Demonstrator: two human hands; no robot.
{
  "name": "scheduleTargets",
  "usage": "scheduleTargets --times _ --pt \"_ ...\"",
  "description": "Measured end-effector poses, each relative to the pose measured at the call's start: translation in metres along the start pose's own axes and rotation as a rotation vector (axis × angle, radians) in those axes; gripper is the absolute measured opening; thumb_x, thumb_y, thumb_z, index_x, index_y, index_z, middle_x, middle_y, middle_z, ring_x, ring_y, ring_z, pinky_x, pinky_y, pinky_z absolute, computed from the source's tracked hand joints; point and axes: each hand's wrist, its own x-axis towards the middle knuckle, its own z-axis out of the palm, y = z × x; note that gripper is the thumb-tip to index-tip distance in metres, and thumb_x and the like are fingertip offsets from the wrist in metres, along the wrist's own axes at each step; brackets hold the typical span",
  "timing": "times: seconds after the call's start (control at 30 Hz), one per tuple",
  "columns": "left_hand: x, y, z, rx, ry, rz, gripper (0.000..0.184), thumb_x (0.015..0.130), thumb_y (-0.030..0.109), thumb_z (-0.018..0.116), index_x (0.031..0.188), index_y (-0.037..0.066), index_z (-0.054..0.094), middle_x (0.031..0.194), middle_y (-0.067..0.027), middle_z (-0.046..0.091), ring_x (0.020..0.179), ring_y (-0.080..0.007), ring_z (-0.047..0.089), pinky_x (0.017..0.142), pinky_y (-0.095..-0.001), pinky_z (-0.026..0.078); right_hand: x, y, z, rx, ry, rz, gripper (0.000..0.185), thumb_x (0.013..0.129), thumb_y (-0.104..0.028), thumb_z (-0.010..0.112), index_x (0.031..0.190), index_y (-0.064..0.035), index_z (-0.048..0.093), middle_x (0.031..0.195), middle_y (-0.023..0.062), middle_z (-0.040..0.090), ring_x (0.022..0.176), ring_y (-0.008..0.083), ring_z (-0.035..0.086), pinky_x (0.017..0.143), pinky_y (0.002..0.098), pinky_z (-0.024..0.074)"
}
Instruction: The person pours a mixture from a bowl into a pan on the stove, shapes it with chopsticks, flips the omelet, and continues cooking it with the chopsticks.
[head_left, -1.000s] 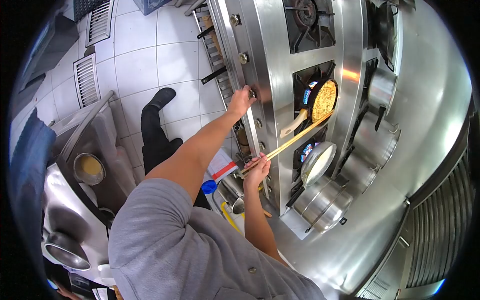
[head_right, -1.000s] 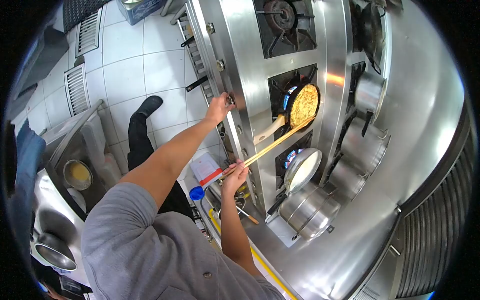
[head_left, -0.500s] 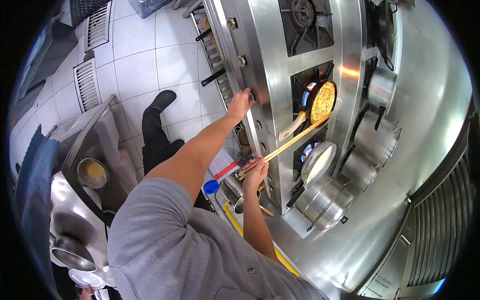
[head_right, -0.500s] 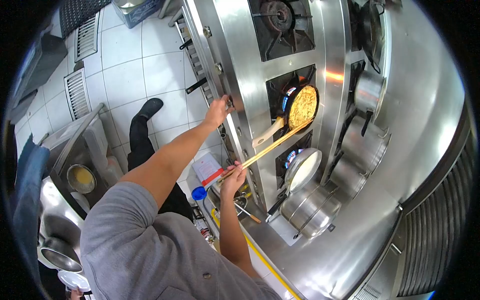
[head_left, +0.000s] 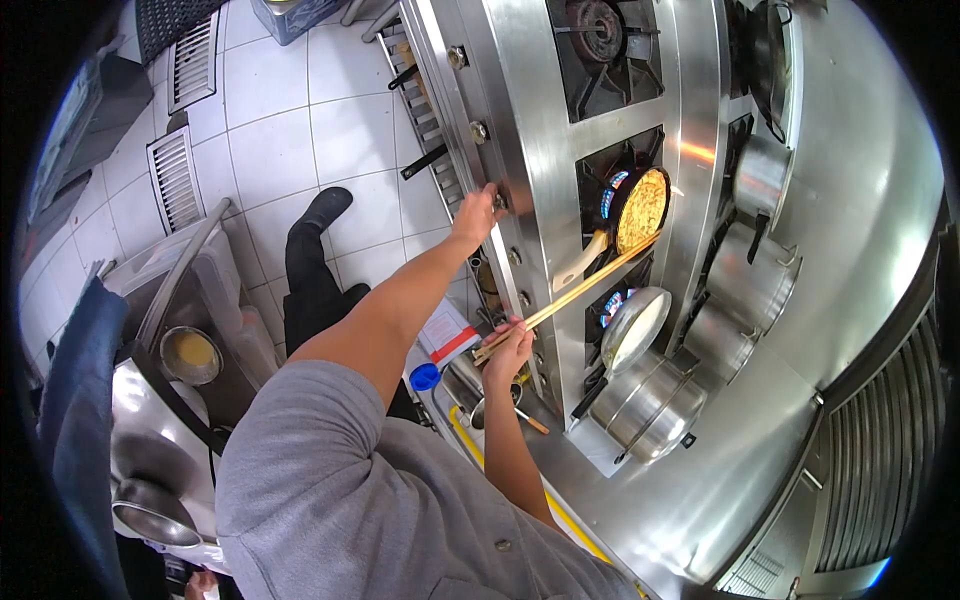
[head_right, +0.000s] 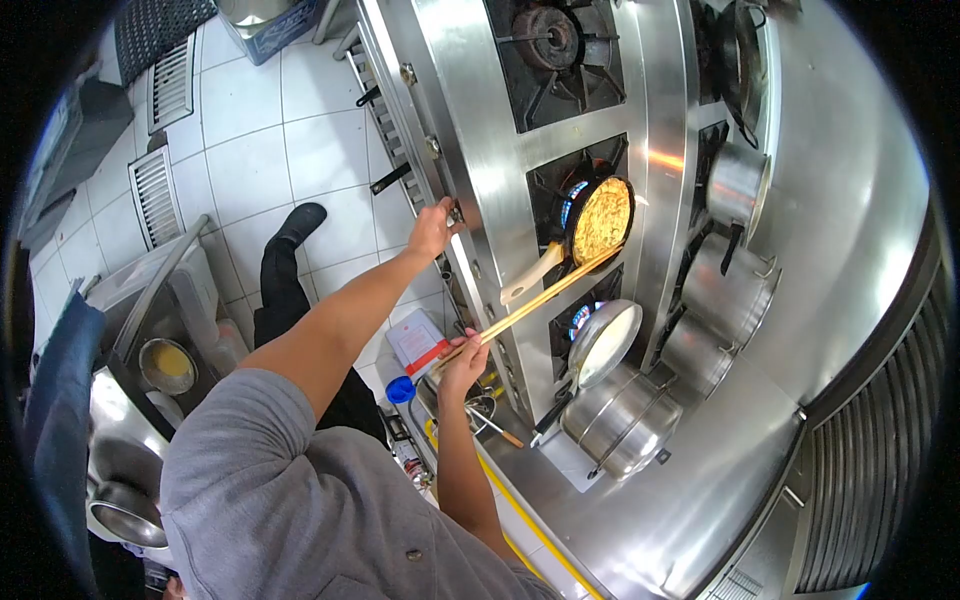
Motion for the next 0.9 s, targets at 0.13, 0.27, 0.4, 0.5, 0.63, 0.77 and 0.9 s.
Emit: scheduleTargets --times 0.13,0.27,0.4,0.5,0.63,0.77,0.9 --pt "0.0 0.0 0.0 -0.027 0.016 0.02 0.04 0.077 0.009 0.077 0.108 0.001 0.053 0.092 -0.0258 0.066 0.09 -0.0469 0.063 0.075 -0.052 0.052 0.0 0.0 0.0 0.007 -0.012 0.014 0.028 0.105 -0.032 0.043 0.107 -0.0062 0.052 0.075 0.0053 0.056 0.054 0.0148 0.053 0.049 0.0298 0.0481" --pt "-0.001 0.01 -0.008 -0.026 0.009 0.001 0.039 0.076 0.01 0.078 0.105 0.0 0.054 0.091 -0.0264 0.066 0.091 -0.0467 0.063 0.075 -0.0517 0.052 0.002 -0.004 0.001 -0.007 -0.01 0.017 0.028 0.106 -0.032 0.043 0.107 -0.0063 0.052 0.076 0.0053 0.056 0.054 0.0149 0.054 0.05 0.0298 0.0484" --pt "0.001 0.008 -0.006 -0.008 -0.012 -0.033 0.04 0.075 0.011 0.08 0.104 -0.001 0.055 0.091 -0.027 0.066 0.091 -0.0471 0.062 0.074 -0.0517 0.052 0.003 -0.009 0.002 0.003 -0.011 0.031 0.028 0.106 -0.032 0.042 0.107 -0.0063 0.052 0.076 0.005 0.056 0.055 0.0145 0.054 0.05 0.0298 0.0486" --pt "0.001 0.013 -0.009 -0.006 -0.015 -0.058 0.041 0.074 0.011 0.08 0.103 -0.002 0.055 0.09 -0.0271 0.066 0.09 -0.0472 0.063 0.074 -0.0517 0.052 0.004 -0.009 0.002 0.005 -0.011 0.038 0.028 0.106 -0.032 0.042 0.108 -0.0065 0.052 0.076 0.0048 0.056 0.055 0.0142 0.054 0.051 0.0297 0.0487" --pt "-0.001 0.005 -0.002 -0.026 -0.007 -0.031 0.041 0.075 0.013 0.08 0.104 -0.002 0.055 0.089 -0.027 0.066 0.089 -0.0472 0.063 0.072 -0.0514 0.052 0.005 -0.007 -0.001 -0.003 -0.016 0.026 0.026 0.106 -0.031 0.042 0.109 -0.0069 0.052 0.076 0.0044 0.056 0.055 0.0132 0.054 0.051 0.0289 0.0488" --pt "-0.032 0.042 -0.029 0.082 0.006 -0.057 0.032 0.08 0.016 0.076 0.103 0.0 0.061 0.082 -0.0227 0.068 0.074 -0.0428 0.065 0.066 -0.0477 0.053 0.001 -0.019 0.001 0.034 0.079 -0.023 0.023 0.105 -0.028 0.043 0.11 -0.0075 0.053 0.073 0.0022 0.053 0.054 0.0096 0.051 0.049 0.0254 0.0463" --pt "-0.088 0.128 -0.061 -0.265 -0.104 -0.06 0.027 0.086 0.022 0.071 0.099 -0.002 0.068 0.078 -0.0195 0.069 0.068 -0.0348 0.067 0.062 -0.0407 0.052 -0.002 -0.01 -0.03 -0.086 0.233 -0.182 0.021 0.104 -0.021 0.046 0.11 -0.0053 0.057 0.071 -0.0038 0.047 0.06 0.0029 0.043 0.05 0.0216 0.0352"
